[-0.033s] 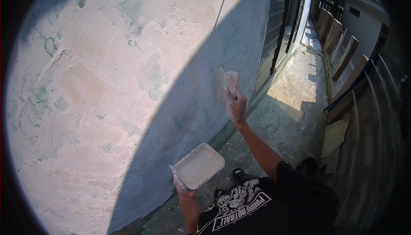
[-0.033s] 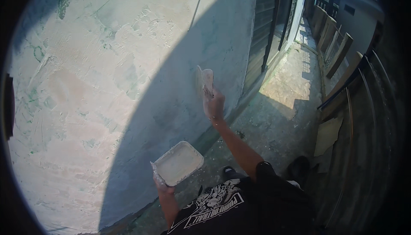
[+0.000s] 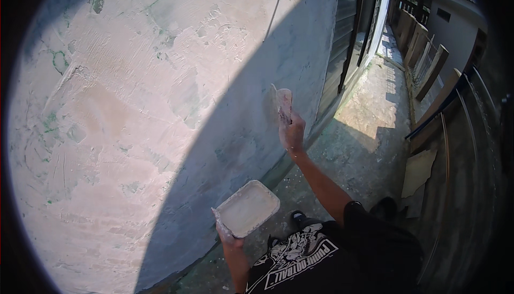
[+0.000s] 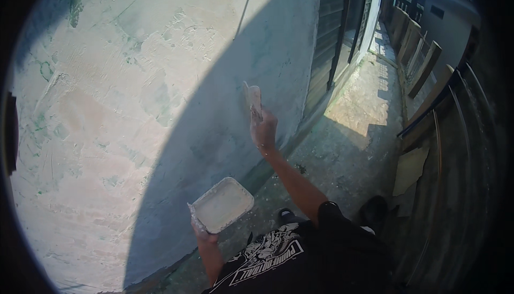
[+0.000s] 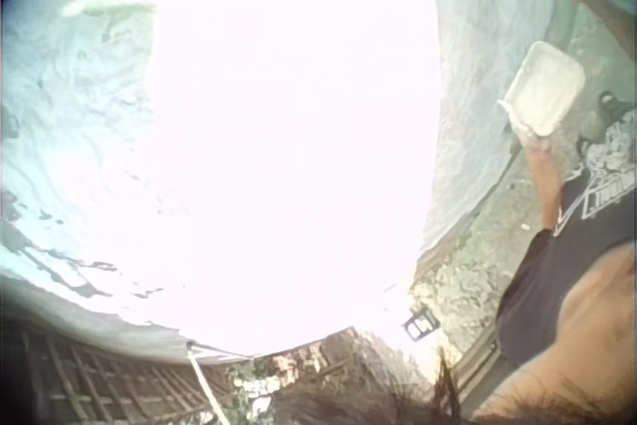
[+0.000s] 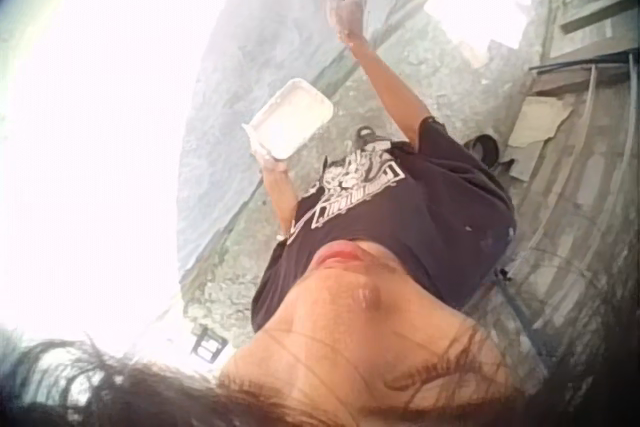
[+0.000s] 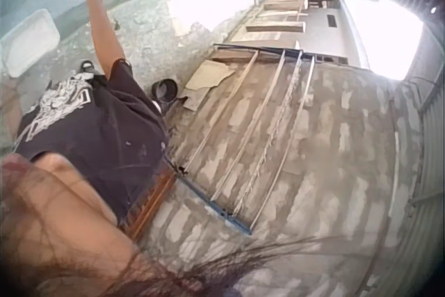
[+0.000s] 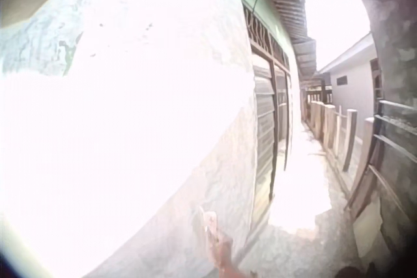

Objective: Applying plaster or putty to an exterior wall using a trowel and a handheld container.

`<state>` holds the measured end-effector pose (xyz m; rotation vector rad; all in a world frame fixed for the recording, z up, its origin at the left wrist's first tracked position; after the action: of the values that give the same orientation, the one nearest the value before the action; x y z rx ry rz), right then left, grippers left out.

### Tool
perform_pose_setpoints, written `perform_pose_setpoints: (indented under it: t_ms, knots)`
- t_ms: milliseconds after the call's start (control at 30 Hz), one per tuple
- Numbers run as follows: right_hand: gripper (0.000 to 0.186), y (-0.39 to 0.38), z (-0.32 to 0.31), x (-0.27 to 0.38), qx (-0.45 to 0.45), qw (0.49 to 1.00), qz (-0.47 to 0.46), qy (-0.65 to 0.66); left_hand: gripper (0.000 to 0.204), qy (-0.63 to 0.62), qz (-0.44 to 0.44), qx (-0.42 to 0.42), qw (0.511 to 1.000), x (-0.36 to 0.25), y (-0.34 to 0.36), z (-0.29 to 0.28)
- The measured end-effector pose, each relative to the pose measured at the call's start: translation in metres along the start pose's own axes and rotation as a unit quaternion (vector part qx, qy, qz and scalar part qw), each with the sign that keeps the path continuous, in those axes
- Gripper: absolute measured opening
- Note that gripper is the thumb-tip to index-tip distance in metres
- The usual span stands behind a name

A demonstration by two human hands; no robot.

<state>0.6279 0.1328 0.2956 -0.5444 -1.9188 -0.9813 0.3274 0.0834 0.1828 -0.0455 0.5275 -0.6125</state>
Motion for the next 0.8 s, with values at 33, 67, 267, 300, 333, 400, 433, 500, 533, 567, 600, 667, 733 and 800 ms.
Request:
perform_pose_setpoints:
  t_ms: [33, 67, 267, 300, 333, 400, 433, 500, 533, 567, 600, 667, 733, 800]
  knots:
    - [0.019, 0.005, 0.007, -0.003, -0.013, 0.999, -0.037, -0.004, 0.052, -0.003, 0.002, 0.001, 1.0, 0.001, 0.001, 0.0]
    - [0.019, 0.013, 0.016, -0.006, -0.025, 0.997, -0.077, -0.005, 0.052, -0.002, 0.007, 0.001, 1.0, 0.003, 0.003, 0.002]
    - [0.016, 0.014, 0.049, -0.02, -0.048, 0.983, -0.176, -0.018, 0.051, -0.026, 0.034, -0.054, 0.998, 0.01, 0.006, 0.016]
    - [0.021, 0.012, 0.051, -0.02, -0.059, 0.971, -0.227, -0.051, 0.051, -0.021, 0.042, -0.06, 0.997, 0.012, 0.009, 0.013]
    - [0.021, 0.01, 0.051, -0.025, -0.058, 0.972, -0.221, -0.049, 0.051, -0.015, 0.049, -0.067, 0.996, 0.014, 0.012, 0.01]
    - [0.026, 0.007, 0.051, -0.038, 0.037, 0.987, -0.14, -0.068, 0.051, -0.006, 0.049, -0.074, 0.996, 0.015, 0.018, 0.005]
    - [0.026, 0.008, 0.043, -0.034, 0.037, 0.988, -0.134, -0.068, 0.051, -0.002, 0.052, -0.076, 0.996, 0.016, 0.021, 0.006]
    - [0.023, 0.011, 0.028, -0.024, 0.064, 0.991, -0.119, 0.013, 0.051, 0.01, 0.049, -0.078, 0.996, 0.017, 0.027, 0.004]
    - [0.023, 0.011, 0.024, -0.022, 0.062, 0.991, -0.114, 0.014, 0.051, 0.019, 0.049, -0.076, 0.996, 0.017, 0.03, 0.004]
    - [0.018, 0.013, 0.019, -0.022, 0.031, 0.991, -0.127, 0.022, 0.051, 0.022, 0.045, -0.076, 0.996, 0.018, 0.033, 0.005]
    - [0.013, 0.014, 0.015, -0.023, 0.001, 0.99, -0.141, 0.031, 0.053, 0.025, 0.039, -0.07, 0.996, 0.019, 0.036, 0.008]
    - [0.015, 0.021, 0.021, -0.035, -0.001, 0.989, -0.149, 0.008, 0.056, 0.03, 0.029, -0.063, 0.997, 0.022, 0.042, 0.011]
    - [0.018, 0.023, 0.03, -0.043, -0.003, 0.987, -0.158, -0.016, 0.055, 0.053, 0.033, -0.062, 0.996, 0.024, 0.047, 0.014]
    - [0.03, 0.017, 0.044, -0.042, 0.042, 0.979, -0.198, -0.036, 0.054, 0.051, 0.033, -0.069, 0.996, 0.027, 0.05, 0.013]
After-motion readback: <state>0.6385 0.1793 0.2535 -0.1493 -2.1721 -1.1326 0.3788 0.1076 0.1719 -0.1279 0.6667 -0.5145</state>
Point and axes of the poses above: each hand's wrist, its own y-axis towards the middle knuckle, its own z-axis out of the palm, x = y × z, the point moved 2 cm from there along y, towards the middle knuckle, and after that the axes turned 9 degrees about x, right-handed, at the moved point
